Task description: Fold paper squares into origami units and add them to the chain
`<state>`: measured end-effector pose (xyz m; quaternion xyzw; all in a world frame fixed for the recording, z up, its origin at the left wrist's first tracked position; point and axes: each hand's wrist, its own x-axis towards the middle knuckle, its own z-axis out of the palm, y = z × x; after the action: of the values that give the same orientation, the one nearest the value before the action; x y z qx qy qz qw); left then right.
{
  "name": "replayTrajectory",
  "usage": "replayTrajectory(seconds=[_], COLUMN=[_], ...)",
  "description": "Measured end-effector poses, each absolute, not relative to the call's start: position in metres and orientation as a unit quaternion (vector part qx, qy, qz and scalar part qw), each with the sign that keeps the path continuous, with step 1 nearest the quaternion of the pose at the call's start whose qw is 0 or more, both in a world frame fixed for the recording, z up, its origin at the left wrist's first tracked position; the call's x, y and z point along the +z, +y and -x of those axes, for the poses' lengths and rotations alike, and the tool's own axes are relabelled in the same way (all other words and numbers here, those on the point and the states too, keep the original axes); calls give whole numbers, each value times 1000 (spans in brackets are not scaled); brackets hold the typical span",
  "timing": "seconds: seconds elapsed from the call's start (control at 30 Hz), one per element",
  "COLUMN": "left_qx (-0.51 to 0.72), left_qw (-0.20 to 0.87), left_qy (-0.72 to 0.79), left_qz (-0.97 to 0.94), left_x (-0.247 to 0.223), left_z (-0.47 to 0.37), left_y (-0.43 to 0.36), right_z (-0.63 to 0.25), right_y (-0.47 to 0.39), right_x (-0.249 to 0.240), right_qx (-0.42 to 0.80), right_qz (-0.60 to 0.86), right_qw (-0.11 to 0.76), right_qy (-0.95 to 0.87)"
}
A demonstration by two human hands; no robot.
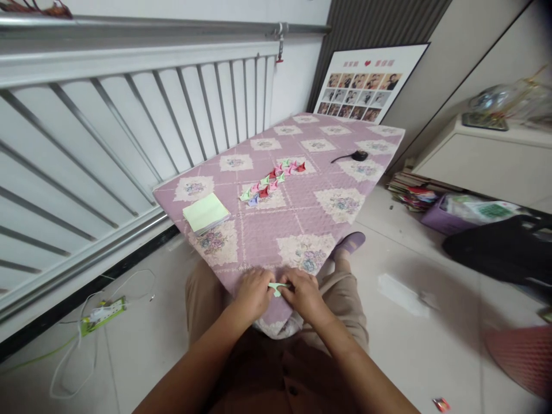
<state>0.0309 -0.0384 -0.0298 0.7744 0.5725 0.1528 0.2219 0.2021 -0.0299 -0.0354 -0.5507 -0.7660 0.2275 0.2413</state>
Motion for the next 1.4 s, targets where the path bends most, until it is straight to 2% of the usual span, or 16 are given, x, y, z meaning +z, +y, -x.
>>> replayTrajectory(seconds=[0.17, 0.3, 0.47, 0.63, 1.03, 1.23, 1.4], left_qx=[324, 446, 472, 485, 452, 441, 437], left_qw=[385, 499, 604, 699, 782, 795, 797], left_qy=[554, 539, 496, 420, 336, 321, 319], left_qz=[-663, -512, -407, -315, -268, -268, -270], left_x=[-35, -28, -20, -17, -6, -6, -2], left_z=[-36, -41, -41, -36, -27, -25, -26], left_y=[-47, -57, -65, -68, -68, -69, -68], right_z=[-202, -195, -186, -190, -186, -182, -185], right_y=[-33, -44, -57, -59, -66, -67, -66], right_x=[-29, -15, 4, 16, 22, 33, 40], right_qx=[304, 335, 363, 546, 697, 660, 608], right_qz=[493, 476, 511, 447, 428, 432, 418], right_qw=[263, 323, 359, 335, 335, 381, 359], right_qy=[-771, -746, -691, -625, -467, -482, -571])
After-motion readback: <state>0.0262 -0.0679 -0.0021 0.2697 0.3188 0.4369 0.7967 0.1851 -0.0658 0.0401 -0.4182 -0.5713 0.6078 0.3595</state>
